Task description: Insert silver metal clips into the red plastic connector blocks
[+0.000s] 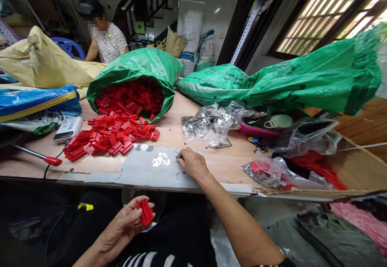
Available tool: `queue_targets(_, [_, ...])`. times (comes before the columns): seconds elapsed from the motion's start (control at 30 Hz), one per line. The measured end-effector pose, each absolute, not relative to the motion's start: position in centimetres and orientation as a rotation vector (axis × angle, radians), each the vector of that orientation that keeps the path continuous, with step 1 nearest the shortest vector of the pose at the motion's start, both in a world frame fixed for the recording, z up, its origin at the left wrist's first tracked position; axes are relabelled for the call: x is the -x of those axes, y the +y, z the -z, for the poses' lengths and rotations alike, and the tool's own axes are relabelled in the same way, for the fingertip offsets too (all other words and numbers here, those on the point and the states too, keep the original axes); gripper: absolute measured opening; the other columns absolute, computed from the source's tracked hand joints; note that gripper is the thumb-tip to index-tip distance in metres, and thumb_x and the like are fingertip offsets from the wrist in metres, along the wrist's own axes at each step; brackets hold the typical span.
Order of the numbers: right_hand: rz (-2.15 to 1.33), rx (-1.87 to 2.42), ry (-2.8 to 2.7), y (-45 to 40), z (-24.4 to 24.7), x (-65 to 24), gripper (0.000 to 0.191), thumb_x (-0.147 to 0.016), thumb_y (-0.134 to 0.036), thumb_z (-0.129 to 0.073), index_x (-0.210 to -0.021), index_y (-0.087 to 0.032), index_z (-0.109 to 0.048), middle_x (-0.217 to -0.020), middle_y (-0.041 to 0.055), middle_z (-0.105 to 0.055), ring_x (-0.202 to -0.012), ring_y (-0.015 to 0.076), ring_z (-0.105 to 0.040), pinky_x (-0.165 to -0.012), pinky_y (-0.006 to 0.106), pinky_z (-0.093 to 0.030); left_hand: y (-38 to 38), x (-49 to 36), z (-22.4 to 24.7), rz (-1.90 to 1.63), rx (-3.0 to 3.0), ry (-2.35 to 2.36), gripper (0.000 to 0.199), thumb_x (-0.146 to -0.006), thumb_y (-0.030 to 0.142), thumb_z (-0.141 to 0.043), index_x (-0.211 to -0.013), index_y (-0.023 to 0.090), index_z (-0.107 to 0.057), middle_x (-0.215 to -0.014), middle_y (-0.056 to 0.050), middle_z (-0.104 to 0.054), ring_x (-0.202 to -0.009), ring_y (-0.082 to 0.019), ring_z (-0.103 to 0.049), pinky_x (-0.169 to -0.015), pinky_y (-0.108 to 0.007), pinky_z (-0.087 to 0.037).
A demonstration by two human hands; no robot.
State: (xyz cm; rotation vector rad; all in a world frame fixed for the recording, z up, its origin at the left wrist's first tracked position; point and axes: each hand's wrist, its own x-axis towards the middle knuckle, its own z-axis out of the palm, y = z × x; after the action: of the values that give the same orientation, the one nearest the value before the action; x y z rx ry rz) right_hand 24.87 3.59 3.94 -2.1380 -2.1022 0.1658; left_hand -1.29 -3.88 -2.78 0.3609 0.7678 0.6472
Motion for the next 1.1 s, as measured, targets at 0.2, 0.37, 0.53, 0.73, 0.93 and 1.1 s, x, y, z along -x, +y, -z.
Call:
queue_targets(0.2, [-0.202,2.126,-2.101,4.0,-4.2,-24.5,0.017,-0.087,-0.025,-0.046,-0.088,-0.021,-0.063,-0.091,0.0031,-0.064,-0.081,0.0159,-0.058,-0.063,0.024,-0.034,-3.9,1.4,2.6,-0.663,-0.362,0.743,0.038,-0.073,0.021,-0.074,-0.107,0.018,-0.057,-0.106,-0.010,-0.069,-0.091,-0.025,-0.069,-0.079,-0.035,-0.052])
queue_targets(0.37, [-0.332,2.070,-2.141,3.8,-4.4,-24.6,0.015,-0.084,-0.025,-0.052,-0.079,-0.022,-0.065,-0.081,-0.0002,-0.065,-0.073,0.0131,-0.058,-0.059,0.023,-0.032,-4.0,1.4,2.7,-0.665,-0.375,0.723,0.036,-0.075,0.019,-0.071,-0.107,0.018,-0.056,-0.105,-0.010,-0.070,-0.088,-0.022,-0.069,-0.078,-0.034,-0.052])
queue_targets(0.53, [-0.285,2.092,-2.047,3.6,-4.6,-25.5,0.018,-0.088,-0.026,-0.048,-0.094,-0.021,-0.064,-0.097,0.0038,-0.065,-0.086,0.0156,-0.058,-0.070,0.024,-0.036,-3.8,1.6,2.6,-0.681,-0.391,0.694,0.036,-0.074,0.018,-0.072,-0.105,0.018,-0.055,-0.109,-0.010,-0.069,-0.093,-0.024,-0.069,-0.080,-0.034,-0.051])
queue_targets(0.73, [-0.344,2.020,-2.105,2.6,-4.3,-25.3,0.014,-0.086,-0.023,-0.052,-0.092,-0.023,-0.065,-0.096,0.0024,-0.066,-0.086,0.0158,-0.060,-0.072,0.024,-0.038,-3.1,1.1,1.6,-0.800,-0.488,0.678,0.038,-0.068,0.017,-0.077,-0.098,0.018,-0.053,-0.109,-0.012,-0.070,-0.094,-0.021,-0.068,-0.082,-0.030,-0.050])
queue_targets(0.93, [-0.265,2.013,-2.148,2.9,-3.7,-24.2,0.012,-0.086,-0.021,-0.054,-0.088,-0.023,-0.065,-0.095,0.0029,-0.066,-0.088,0.0165,-0.061,-0.071,0.024,-0.040,-2.4,0.3,0.1,-0.935,-0.700,0.687,0.037,-0.070,0.014,-0.075,-0.095,0.019,-0.049,-0.111,-0.010,-0.070,-0.092,-0.017,-0.069,-0.087,-0.029,-0.048])
queue_targets(1.1, [-0.318,1.849,-2.024,2.7,-4.0,-23.9,0.010,-0.087,-0.023,-0.053,-0.090,-0.023,-0.062,-0.095,0.0027,-0.067,-0.084,0.0168,-0.061,-0.072,0.025,-0.041,-2.2,0.0,-0.6,-1.055,-0.923,0.766,0.033,-0.072,0.017,-0.073,-0.094,0.020,-0.048,-0.116,-0.009,-0.068,-0.098,-0.018,-0.067,-0.090,-0.030,-0.049])
